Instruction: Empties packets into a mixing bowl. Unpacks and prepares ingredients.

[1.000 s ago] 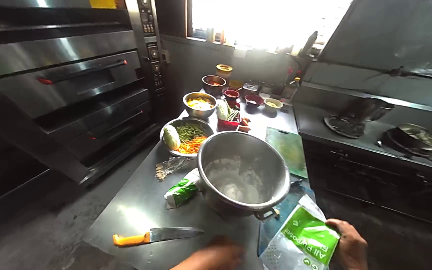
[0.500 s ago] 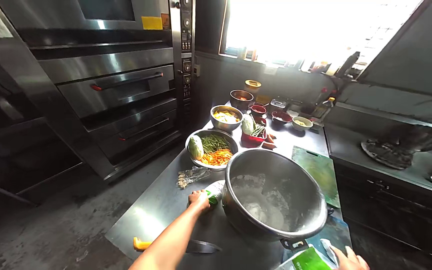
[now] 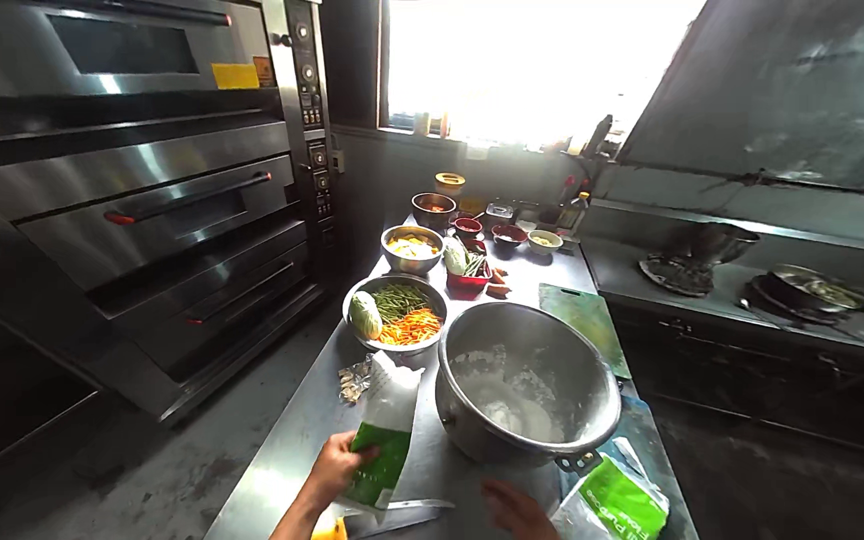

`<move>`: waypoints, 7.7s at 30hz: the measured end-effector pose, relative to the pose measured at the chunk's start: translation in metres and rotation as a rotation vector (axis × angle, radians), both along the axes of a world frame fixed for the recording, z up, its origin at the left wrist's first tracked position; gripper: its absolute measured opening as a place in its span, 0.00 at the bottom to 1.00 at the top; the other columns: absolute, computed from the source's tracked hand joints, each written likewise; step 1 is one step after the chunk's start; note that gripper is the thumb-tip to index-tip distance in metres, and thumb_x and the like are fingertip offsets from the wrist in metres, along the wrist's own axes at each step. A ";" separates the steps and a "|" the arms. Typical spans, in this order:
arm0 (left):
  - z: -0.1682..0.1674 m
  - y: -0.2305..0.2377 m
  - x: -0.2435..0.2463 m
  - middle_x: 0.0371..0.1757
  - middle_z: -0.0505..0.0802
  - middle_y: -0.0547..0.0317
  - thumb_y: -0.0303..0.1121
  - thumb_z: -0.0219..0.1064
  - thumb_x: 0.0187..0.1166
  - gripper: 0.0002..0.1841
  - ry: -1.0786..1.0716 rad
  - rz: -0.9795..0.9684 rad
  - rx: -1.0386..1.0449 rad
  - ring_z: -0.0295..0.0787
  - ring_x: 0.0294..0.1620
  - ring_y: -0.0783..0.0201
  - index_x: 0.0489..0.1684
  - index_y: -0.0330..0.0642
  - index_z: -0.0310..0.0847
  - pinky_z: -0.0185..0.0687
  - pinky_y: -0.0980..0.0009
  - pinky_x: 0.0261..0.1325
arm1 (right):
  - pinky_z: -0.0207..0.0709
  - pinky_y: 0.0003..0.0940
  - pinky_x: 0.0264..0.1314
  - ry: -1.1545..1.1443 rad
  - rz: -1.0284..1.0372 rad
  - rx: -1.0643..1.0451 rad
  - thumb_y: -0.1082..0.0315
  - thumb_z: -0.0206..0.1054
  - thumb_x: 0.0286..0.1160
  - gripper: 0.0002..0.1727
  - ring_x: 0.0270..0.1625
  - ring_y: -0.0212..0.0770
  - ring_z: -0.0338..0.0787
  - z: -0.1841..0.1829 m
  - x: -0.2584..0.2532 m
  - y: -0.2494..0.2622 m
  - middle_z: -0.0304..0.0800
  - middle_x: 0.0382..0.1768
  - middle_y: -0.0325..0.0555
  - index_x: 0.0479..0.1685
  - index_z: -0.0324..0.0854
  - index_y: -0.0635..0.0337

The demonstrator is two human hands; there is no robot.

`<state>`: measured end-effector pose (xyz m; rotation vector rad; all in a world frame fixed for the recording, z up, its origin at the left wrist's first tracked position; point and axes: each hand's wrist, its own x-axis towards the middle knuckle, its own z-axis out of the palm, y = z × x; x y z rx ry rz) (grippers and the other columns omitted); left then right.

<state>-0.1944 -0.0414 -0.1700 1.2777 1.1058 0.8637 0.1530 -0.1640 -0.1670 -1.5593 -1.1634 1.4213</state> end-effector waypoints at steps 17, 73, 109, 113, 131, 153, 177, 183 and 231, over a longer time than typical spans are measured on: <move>-0.026 -0.084 0.117 0.57 0.95 0.56 0.40 0.80 0.66 0.28 -0.151 -0.745 -0.122 0.93 0.60 0.62 0.66 0.39 0.83 0.88 0.56 0.68 | 0.86 0.29 0.59 0.133 -0.931 0.715 0.79 0.55 0.84 0.12 0.51 0.35 0.91 0.033 -0.070 -0.043 0.92 0.46 0.48 0.53 0.84 0.69; -0.091 -0.092 -0.075 0.78 0.81 0.42 0.52 0.79 0.70 0.36 1.169 -0.510 0.170 0.70 0.82 0.34 0.79 0.48 0.78 0.73 0.35 0.75 | 0.87 0.47 0.39 -1.268 -0.187 0.500 0.55 0.64 0.85 0.13 0.39 0.43 0.92 0.042 -0.026 -0.068 0.90 0.33 0.41 0.39 0.91 0.50; 0.044 -0.148 -0.013 0.28 0.85 0.61 0.50 0.50 0.92 0.18 -0.168 -0.698 -0.844 0.79 0.17 0.70 0.52 0.46 0.78 0.78 0.76 0.18 | 0.84 0.39 0.41 -1.029 -0.465 0.462 0.62 0.71 0.78 0.08 0.34 0.34 0.88 0.060 -0.045 -0.070 0.89 0.29 0.37 0.34 0.93 0.54; 0.049 -0.146 -0.012 0.26 0.83 0.61 0.50 0.50 0.92 0.18 -0.191 -0.723 -0.897 0.77 0.14 0.70 0.50 0.46 0.78 0.79 0.76 0.17 | 0.85 0.36 0.42 -0.995 -0.479 0.479 0.62 0.73 0.76 0.07 0.34 0.32 0.89 0.057 -0.051 -0.068 0.90 0.31 0.36 0.36 0.93 0.53; 0.068 -0.151 0.000 0.25 0.82 0.61 0.49 0.50 0.94 0.17 -0.060 -0.870 -0.782 0.75 0.13 0.70 0.52 0.45 0.74 0.77 0.75 0.15 | 0.85 0.33 0.42 -0.985 -0.332 0.490 0.64 0.74 0.73 0.05 0.36 0.30 0.88 0.060 -0.032 -0.064 0.89 0.31 0.32 0.36 0.95 0.50; 0.082 -0.132 0.013 0.24 0.81 0.62 0.51 0.50 0.94 0.18 0.041 -1.051 -0.780 0.74 0.12 0.71 0.50 0.45 0.75 0.76 0.75 0.15 | 0.85 0.38 0.38 -0.779 -0.395 0.404 0.65 0.75 0.74 0.04 0.32 0.32 0.89 0.083 -0.012 -0.059 0.93 0.32 0.35 0.37 0.95 0.51; -0.089 -0.081 -0.093 0.65 0.89 0.40 0.49 0.71 0.77 0.25 1.262 -0.520 0.331 0.85 0.68 0.38 0.68 0.46 0.84 0.84 0.41 0.65 | 0.88 0.27 0.30 0.365 -1.070 0.611 0.77 0.59 0.84 0.10 0.26 0.31 0.90 0.079 -0.021 -0.127 0.91 0.28 0.43 0.40 0.86 0.62; 0.028 -0.113 0.042 0.54 0.93 0.45 0.50 0.68 0.83 0.21 0.712 -0.633 0.635 0.94 0.52 0.47 0.64 0.45 0.88 0.91 0.45 0.53 | 0.91 0.31 0.30 0.369 -1.113 0.626 0.77 0.59 0.84 0.09 0.27 0.35 0.93 0.081 -0.028 -0.142 0.93 0.31 0.48 0.43 0.87 0.64; 0.209 0.090 0.303 0.16 0.80 0.61 0.42 0.63 0.89 0.18 0.085 -0.146 -0.030 0.71 0.10 0.70 0.31 0.37 0.79 0.69 0.75 0.13 | 0.89 0.34 0.58 0.298 -0.880 0.868 0.69 0.63 0.83 0.14 0.51 0.31 0.92 0.119 0.175 0.040 0.92 0.49 0.37 0.65 0.81 0.57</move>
